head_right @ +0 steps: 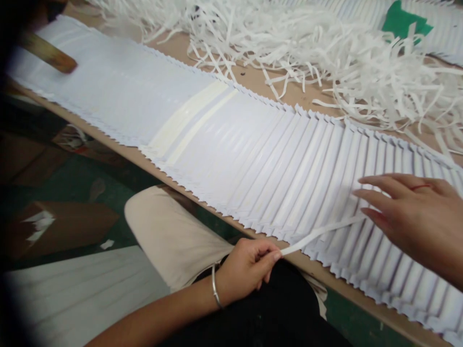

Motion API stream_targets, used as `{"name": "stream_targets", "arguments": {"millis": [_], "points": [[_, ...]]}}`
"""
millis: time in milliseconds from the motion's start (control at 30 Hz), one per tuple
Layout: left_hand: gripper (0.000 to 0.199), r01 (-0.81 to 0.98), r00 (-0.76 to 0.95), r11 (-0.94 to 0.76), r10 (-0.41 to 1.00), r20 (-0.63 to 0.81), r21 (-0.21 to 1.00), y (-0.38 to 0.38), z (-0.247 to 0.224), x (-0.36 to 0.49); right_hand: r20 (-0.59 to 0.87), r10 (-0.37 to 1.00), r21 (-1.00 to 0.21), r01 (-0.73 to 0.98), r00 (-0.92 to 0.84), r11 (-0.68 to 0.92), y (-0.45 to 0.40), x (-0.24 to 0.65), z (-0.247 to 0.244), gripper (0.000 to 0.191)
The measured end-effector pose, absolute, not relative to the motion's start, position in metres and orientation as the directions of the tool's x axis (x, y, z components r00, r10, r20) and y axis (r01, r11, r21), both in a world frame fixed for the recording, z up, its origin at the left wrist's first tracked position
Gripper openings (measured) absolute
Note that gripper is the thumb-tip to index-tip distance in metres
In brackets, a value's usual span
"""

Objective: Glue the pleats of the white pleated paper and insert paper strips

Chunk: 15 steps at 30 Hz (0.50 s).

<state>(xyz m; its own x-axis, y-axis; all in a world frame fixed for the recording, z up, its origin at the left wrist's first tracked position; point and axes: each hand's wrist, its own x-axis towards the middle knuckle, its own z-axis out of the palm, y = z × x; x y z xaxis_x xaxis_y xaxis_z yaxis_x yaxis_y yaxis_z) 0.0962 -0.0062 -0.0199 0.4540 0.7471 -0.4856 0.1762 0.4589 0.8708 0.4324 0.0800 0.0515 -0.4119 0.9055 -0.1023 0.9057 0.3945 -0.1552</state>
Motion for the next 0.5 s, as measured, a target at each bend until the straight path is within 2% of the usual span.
{"name": "stream_targets", "arguments": {"millis": [33, 67, 100, 167, 233, 367, 500], "points": [[0.025, 0.2, 0.446, 0.379, 0.786, -0.428, 0.904, -0.004, -0.017, 0.1, -0.019, 0.867, -0.179, 0.855, -0.498, 0.487, 0.074, 0.408, 0.052, 0.031], [0.025, 0.218, 0.437, 0.303, 0.819, -0.371, 0.928, -0.002, -0.015, 0.104, 0.05, 0.796, -0.286, 0.754, -0.604, 0.591, 0.068, 0.384, 0.052, 0.036], [0.025, 0.229, 0.425, 0.242, 0.846, -0.32, 0.943, 0.0, -0.013, 0.107, 0.042, 0.722, -0.398, 0.651, -0.691, 0.646, 0.063, 0.362, 0.052, 0.039], [0.027, 0.242, 0.391, 0.169, 0.884, -0.255, 0.956, 0.005, -0.012, 0.109, -0.02, 0.646, -0.565, 0.541, -0.763, 0.622, 0.057, 0.33, 0.047, 0.029], [0.028, 0.242, 0.347, 0.155, 0.908, -0.234, 0.958, 0.007, -0.015, 0.107, -0.158, 0.65, -0.653, 0.572, -0.743, 0.496, 0.059, 0.316, 0.04, 0.023], [0.026, 0.224, 0.287, 0.171, 0.929, -0.233, 0.959, 0.006, -0.025, 0.096, -0.304, 0.7, -0.659, 0.673, -0.647, 0.336, 0.08, 0.315, 0.027, 0.034], [0.024, 0.29, 0.258, 0.15, 0.939, -0.228, 0.945, 0.001, -0.028, 0.082, -0.359, 0.694, -0.582, 0.731, -0.624, 0.357, 0.097, 0.309, 0.02, 0.029]]}}
